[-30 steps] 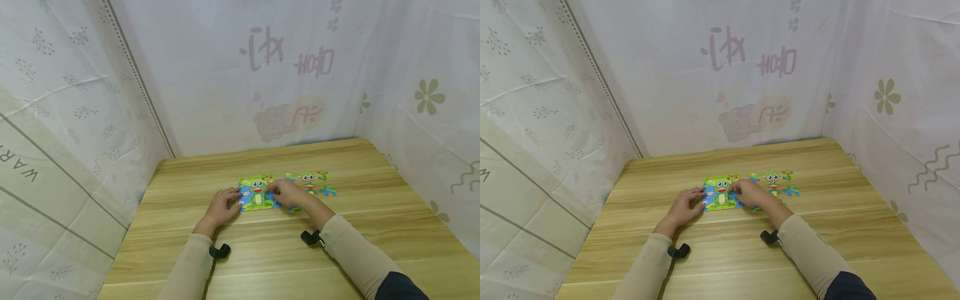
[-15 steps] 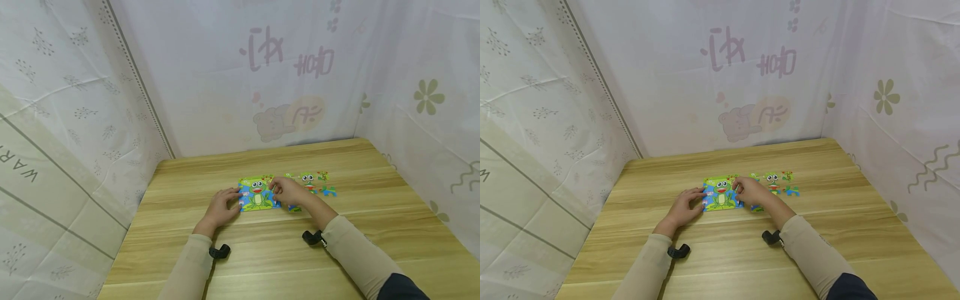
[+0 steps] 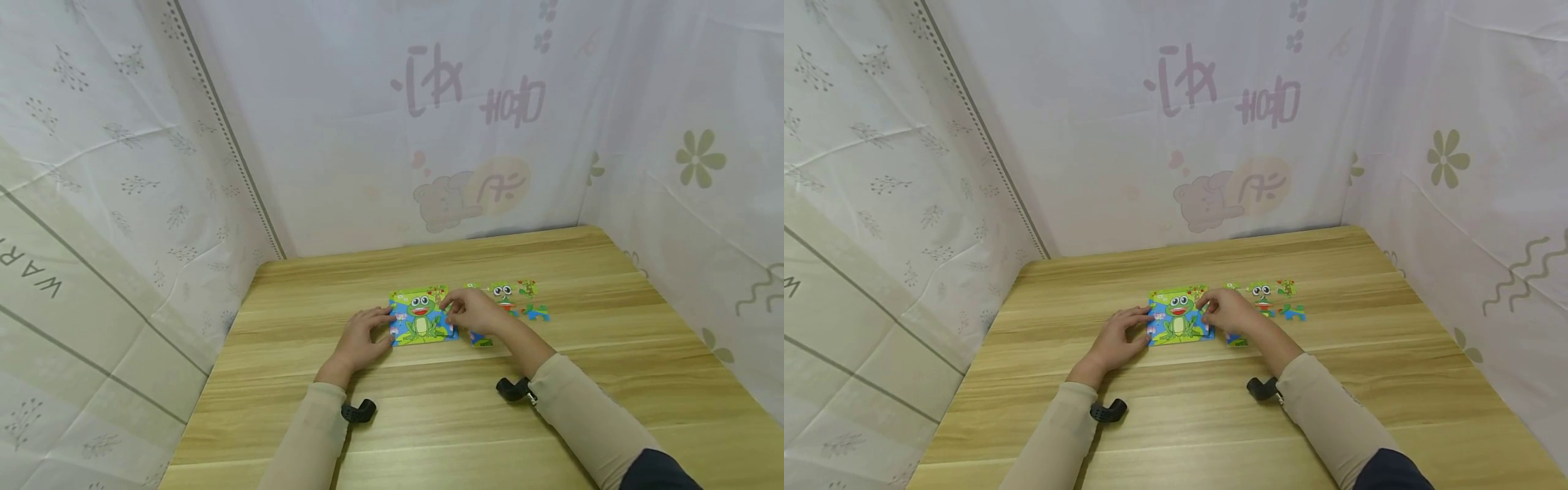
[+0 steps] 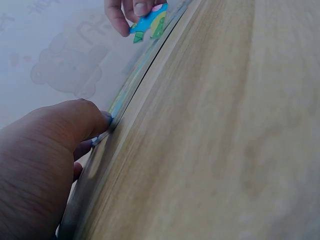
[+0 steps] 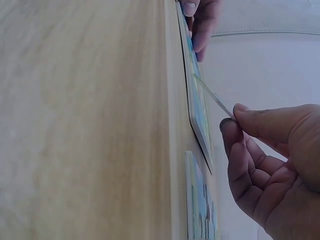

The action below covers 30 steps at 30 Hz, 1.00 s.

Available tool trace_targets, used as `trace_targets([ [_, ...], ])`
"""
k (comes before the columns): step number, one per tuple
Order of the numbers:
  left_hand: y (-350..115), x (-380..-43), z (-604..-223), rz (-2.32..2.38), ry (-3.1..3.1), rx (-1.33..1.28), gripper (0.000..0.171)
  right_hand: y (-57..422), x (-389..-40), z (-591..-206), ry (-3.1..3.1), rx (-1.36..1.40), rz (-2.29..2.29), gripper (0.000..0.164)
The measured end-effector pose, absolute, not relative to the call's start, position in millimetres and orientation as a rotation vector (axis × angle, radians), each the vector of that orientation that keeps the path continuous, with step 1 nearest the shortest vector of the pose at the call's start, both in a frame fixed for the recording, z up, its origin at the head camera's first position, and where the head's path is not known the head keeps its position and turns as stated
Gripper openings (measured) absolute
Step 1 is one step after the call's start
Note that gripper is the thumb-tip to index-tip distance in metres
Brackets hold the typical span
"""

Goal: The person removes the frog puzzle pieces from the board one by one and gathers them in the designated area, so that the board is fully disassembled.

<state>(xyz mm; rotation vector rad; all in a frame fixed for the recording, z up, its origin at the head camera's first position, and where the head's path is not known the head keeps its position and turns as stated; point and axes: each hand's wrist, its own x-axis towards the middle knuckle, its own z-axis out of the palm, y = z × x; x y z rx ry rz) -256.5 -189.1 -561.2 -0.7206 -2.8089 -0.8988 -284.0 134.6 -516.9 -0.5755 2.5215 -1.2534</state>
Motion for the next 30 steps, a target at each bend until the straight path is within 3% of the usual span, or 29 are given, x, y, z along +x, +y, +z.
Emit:
trace_targets([
  [10,-190.3,-255.8,-562.4,-0.916,-2.793,-0.722,0.042,146.9,-282.0,-515.0,2.529,-0.575,-1.318,0.016],
  [30,-189.4,-257.0,-563.3,-0.904,-2.775,-0.724,0.042,193.3,-266.1,-505.0,2.539,-0.485,-1.403,0.018],
])
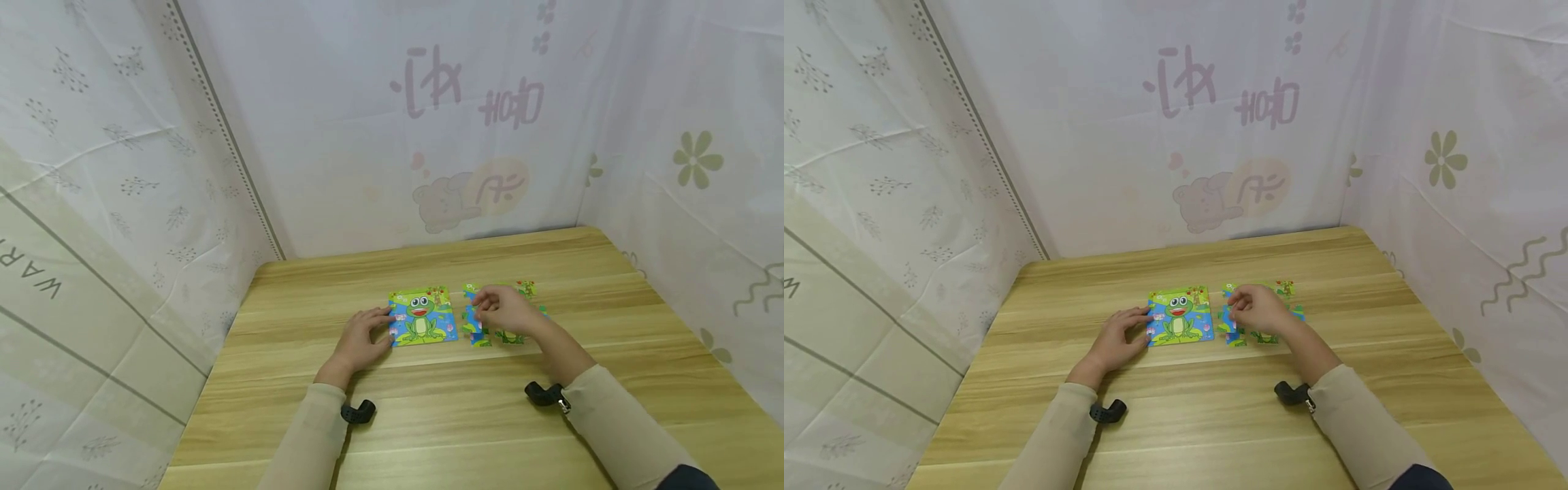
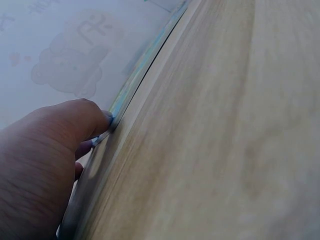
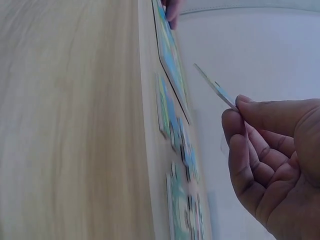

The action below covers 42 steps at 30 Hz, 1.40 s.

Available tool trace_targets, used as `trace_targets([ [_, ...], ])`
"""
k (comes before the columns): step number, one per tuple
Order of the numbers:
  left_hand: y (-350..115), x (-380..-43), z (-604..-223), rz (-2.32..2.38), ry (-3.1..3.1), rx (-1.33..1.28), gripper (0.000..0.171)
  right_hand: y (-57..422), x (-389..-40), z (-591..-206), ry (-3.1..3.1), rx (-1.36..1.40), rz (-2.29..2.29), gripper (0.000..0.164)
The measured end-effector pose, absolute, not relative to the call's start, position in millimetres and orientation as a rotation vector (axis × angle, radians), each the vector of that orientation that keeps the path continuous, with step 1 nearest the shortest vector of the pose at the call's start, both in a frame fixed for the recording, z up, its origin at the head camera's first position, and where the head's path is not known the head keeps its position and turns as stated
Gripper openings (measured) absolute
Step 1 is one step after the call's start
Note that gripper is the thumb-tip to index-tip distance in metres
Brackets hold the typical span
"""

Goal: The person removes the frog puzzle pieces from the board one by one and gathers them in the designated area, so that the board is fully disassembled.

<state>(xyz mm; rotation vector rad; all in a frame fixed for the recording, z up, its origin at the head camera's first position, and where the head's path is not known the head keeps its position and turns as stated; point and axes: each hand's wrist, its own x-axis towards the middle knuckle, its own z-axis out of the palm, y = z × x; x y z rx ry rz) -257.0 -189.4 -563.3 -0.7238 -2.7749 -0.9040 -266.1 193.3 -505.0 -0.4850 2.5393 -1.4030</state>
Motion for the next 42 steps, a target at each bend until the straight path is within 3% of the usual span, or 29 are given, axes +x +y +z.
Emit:
trace_targets([
  [42,-189.8,-256.3,-562.8,-0.891,-2.796,-0.726,0.043,302.1,-236.1,-518.4,2.495,-0.333,-1.493,0.03],
])
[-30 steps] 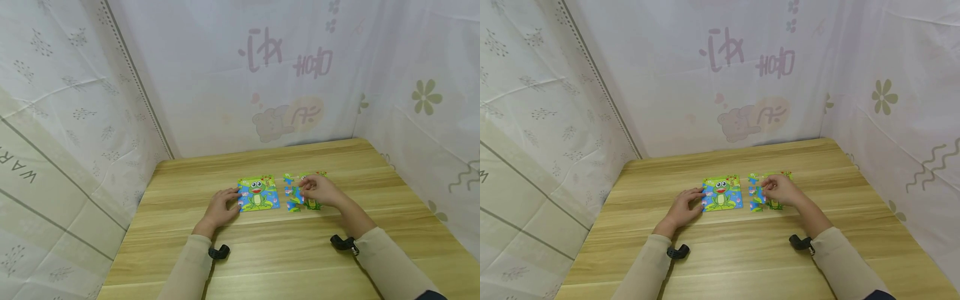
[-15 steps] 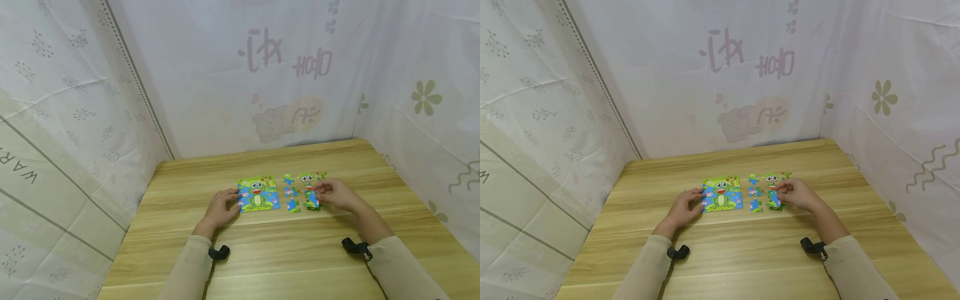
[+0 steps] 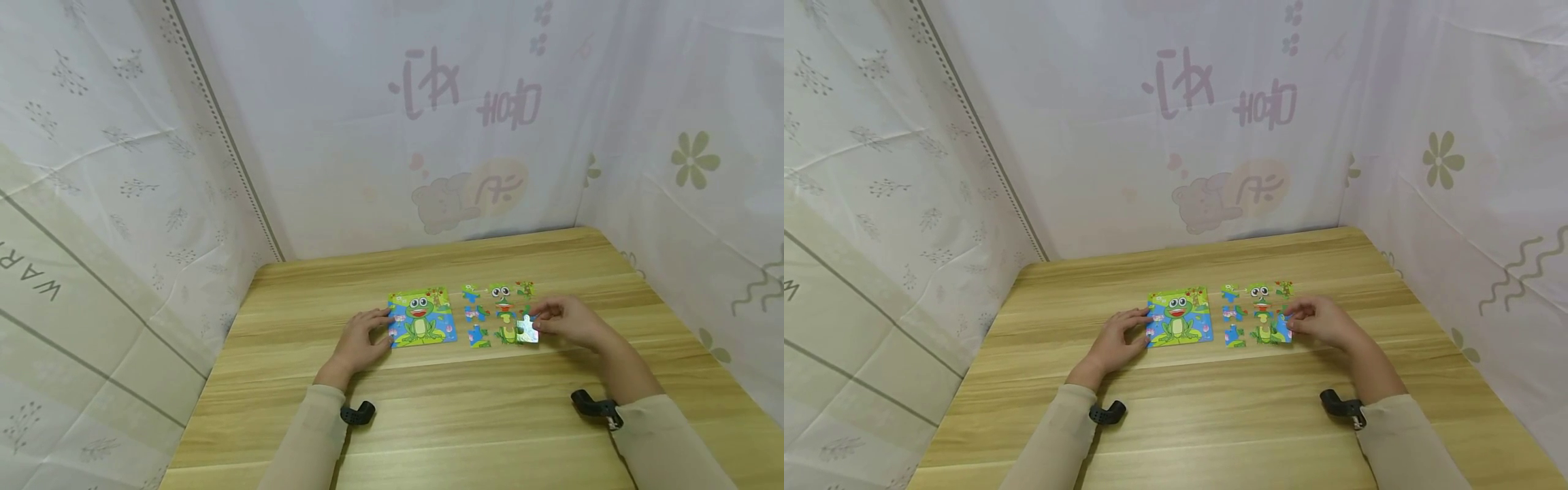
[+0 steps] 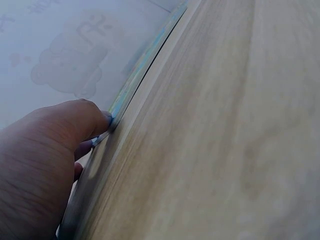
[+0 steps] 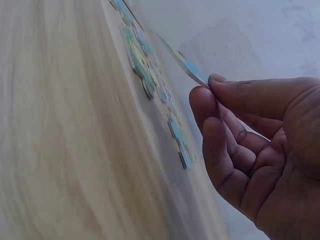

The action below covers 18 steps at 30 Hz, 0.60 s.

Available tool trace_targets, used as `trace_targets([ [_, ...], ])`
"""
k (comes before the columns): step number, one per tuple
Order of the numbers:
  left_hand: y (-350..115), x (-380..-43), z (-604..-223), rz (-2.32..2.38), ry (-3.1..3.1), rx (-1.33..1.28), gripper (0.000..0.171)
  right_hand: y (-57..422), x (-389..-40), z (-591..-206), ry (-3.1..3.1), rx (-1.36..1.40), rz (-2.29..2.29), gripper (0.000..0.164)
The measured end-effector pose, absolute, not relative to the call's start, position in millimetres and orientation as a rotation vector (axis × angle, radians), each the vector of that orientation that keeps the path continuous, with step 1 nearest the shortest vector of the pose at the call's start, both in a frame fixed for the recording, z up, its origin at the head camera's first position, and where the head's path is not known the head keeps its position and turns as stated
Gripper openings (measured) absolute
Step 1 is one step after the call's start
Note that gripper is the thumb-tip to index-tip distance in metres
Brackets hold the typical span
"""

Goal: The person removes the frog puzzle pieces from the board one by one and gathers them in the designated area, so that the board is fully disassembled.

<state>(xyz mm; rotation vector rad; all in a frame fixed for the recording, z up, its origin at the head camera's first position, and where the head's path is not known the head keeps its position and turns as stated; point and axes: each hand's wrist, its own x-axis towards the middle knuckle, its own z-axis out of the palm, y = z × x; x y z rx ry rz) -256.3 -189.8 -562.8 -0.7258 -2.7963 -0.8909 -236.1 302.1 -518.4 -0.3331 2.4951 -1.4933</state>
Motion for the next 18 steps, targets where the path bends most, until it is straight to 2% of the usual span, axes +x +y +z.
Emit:
trace_targets([
  [7,-190.2,-256.5,-563.4,-0.899,-2.775,-0.736,0.042,313.9,-233.8,-520.3,2.504,-0.344,-1.441,0.035],
  [18,-190.3,-257.4,-564.0,-0.908,-2.801,-0.711,0.043,326.1,-229.6,-522.1,2.556,-0.308,-1.393,0.028],
])
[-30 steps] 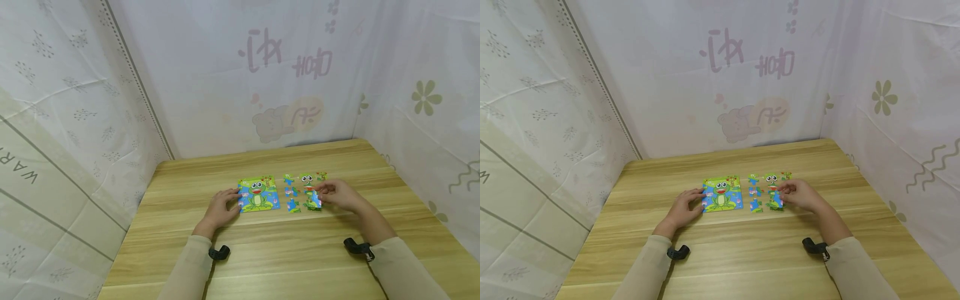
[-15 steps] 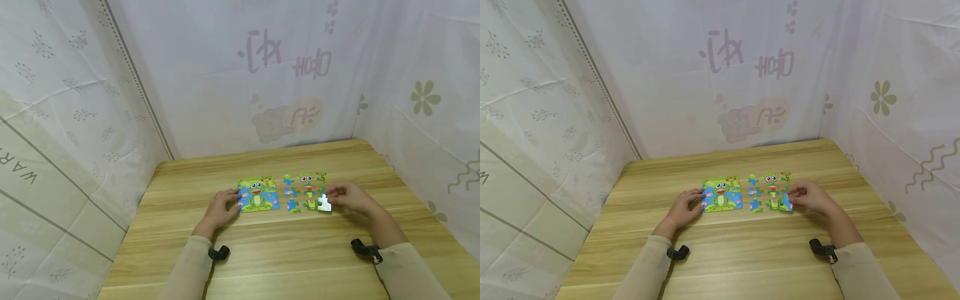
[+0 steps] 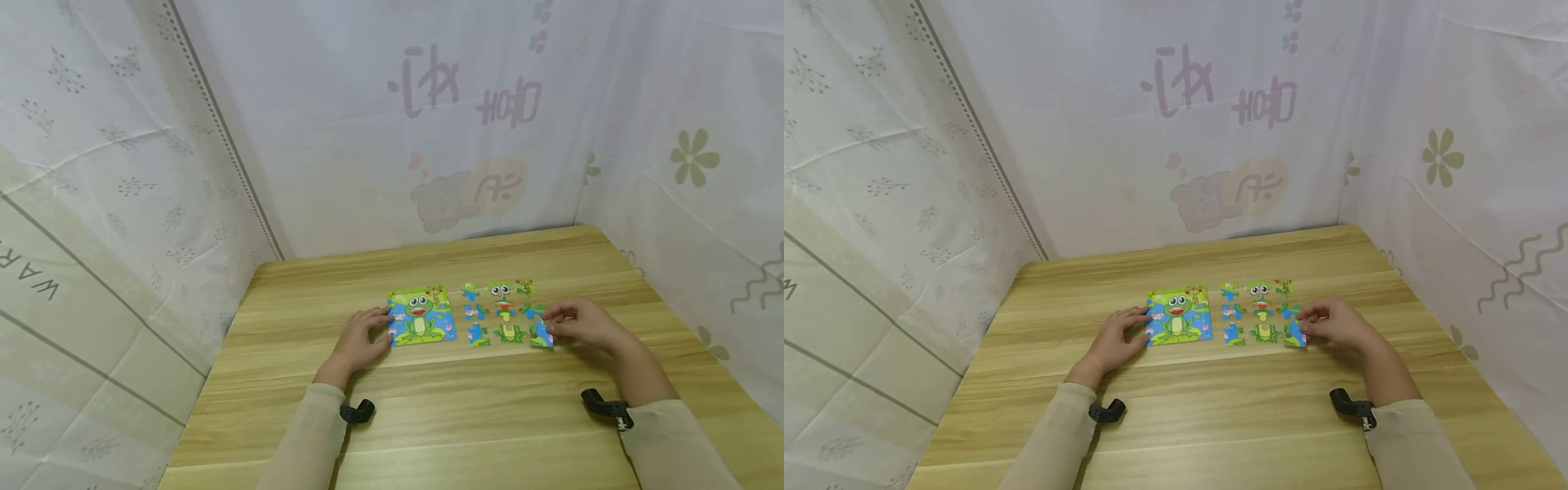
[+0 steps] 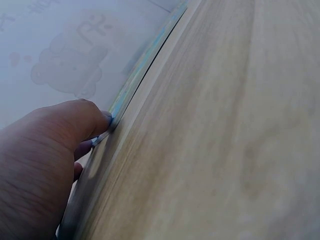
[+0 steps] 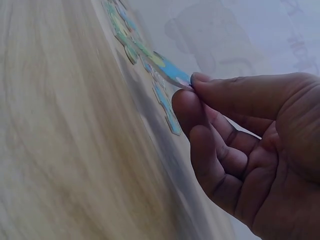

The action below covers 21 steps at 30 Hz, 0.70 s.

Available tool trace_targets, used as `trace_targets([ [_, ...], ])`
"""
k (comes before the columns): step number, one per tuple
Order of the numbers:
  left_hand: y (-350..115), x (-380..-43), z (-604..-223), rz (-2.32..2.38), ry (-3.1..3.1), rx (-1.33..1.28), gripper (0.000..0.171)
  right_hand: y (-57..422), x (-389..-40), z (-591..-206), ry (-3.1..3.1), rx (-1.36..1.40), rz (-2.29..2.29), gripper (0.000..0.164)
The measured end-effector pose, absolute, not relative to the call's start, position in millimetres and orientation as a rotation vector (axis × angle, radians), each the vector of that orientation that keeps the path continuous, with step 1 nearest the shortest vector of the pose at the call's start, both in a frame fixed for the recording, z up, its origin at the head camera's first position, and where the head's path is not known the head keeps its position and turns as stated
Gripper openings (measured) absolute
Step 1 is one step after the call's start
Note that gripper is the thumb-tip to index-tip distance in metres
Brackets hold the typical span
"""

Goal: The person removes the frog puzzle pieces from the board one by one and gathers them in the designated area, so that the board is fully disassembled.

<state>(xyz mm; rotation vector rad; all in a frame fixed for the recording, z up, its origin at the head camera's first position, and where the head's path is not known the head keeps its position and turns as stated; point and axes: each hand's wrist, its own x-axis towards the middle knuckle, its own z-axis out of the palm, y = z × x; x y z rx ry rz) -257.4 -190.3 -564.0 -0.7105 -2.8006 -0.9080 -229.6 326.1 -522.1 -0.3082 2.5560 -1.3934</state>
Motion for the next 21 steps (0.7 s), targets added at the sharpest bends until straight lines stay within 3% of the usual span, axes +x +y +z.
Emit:
trace_targets([
  [10,-190.1,-256.6,-562.9,-0.917,-2.788,-0.718,0.042,323.4,-224.9,-520.0,2.419,-0.236,-1.5,0.027],
  [21,-189.8,-256.0,-561.9,-0.926,-2.806,-0.703,0.043,324.7,-229.2,-530.7,2.603,-0.2,-1.313,0.022],
])
